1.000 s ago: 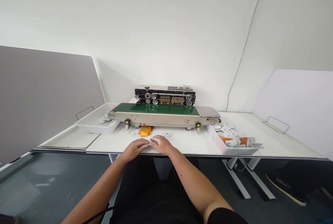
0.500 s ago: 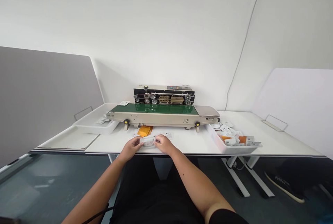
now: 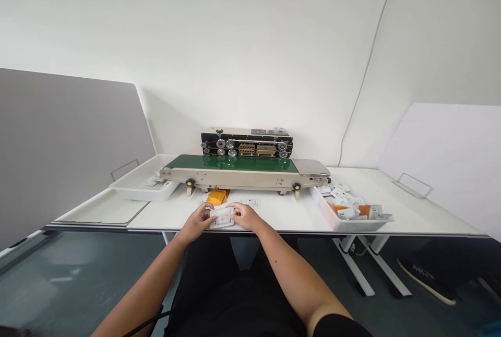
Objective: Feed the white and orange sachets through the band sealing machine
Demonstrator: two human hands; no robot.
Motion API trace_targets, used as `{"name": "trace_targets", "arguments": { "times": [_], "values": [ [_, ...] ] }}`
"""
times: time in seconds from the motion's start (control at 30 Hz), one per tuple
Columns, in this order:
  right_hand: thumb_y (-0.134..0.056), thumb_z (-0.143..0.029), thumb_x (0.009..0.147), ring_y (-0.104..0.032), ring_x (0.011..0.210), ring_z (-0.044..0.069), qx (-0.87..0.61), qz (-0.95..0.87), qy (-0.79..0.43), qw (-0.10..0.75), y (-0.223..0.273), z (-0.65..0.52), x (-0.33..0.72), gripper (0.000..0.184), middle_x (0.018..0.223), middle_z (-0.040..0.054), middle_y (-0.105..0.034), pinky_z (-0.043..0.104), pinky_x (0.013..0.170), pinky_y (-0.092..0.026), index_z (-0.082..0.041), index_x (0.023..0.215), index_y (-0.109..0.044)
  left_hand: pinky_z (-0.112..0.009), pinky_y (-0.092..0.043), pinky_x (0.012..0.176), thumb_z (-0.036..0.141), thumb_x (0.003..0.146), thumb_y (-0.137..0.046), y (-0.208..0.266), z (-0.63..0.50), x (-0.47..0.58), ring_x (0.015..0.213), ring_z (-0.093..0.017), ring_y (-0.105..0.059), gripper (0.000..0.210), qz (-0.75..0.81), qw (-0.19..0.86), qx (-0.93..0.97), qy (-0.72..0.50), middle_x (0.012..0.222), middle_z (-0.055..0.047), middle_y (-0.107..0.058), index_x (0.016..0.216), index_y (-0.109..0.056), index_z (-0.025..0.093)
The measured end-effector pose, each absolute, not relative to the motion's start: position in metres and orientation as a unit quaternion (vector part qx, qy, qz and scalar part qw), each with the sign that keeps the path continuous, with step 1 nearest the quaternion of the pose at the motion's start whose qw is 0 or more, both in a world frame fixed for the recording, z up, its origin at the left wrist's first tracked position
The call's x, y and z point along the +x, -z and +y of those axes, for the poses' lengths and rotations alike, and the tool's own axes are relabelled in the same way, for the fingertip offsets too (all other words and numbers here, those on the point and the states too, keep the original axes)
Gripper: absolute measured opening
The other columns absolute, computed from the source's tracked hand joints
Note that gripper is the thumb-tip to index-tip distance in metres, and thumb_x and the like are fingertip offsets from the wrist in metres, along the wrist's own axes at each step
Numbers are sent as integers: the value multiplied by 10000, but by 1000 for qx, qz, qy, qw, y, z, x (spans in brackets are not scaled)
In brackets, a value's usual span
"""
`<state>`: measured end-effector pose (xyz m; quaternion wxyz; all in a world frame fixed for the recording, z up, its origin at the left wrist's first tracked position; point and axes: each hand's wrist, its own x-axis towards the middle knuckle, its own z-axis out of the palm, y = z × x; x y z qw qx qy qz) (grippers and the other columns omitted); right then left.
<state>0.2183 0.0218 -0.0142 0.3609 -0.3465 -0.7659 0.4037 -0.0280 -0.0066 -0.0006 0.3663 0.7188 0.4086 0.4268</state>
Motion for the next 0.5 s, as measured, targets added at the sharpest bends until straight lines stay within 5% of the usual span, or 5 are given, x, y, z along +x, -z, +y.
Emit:
{"name": "trace_targets", "arguments": {
  "times": [0.3, 0.5],
  "values": [
    [-605, -308, 888, -537, 669, 136, -361, -769, -392, 353, 15, 23, 219, 432, 748, -24, -597, 272, 702, -467, -223, 1311, -628, -212, -286, 538, 445, 869, -620, -1, -9, -27, 529, -111, -399, 329, 415, 369, 712, -431, 612, 116, -373, 1030, -426, 235],
    [-628, -341, 882, -522, 664, 141, -390, -797, -316, 336, 6, 15, 216, 248, 738, -13, -609, 260, 661, -418, -226, 1071, -740, -222, -308, 557, 434, 849, -649, -3, -10, -27, 552, -119, -433, 301, 417, 362, 737, -389, 620, 102, -423, 957, -459, 227]
  ]
}}
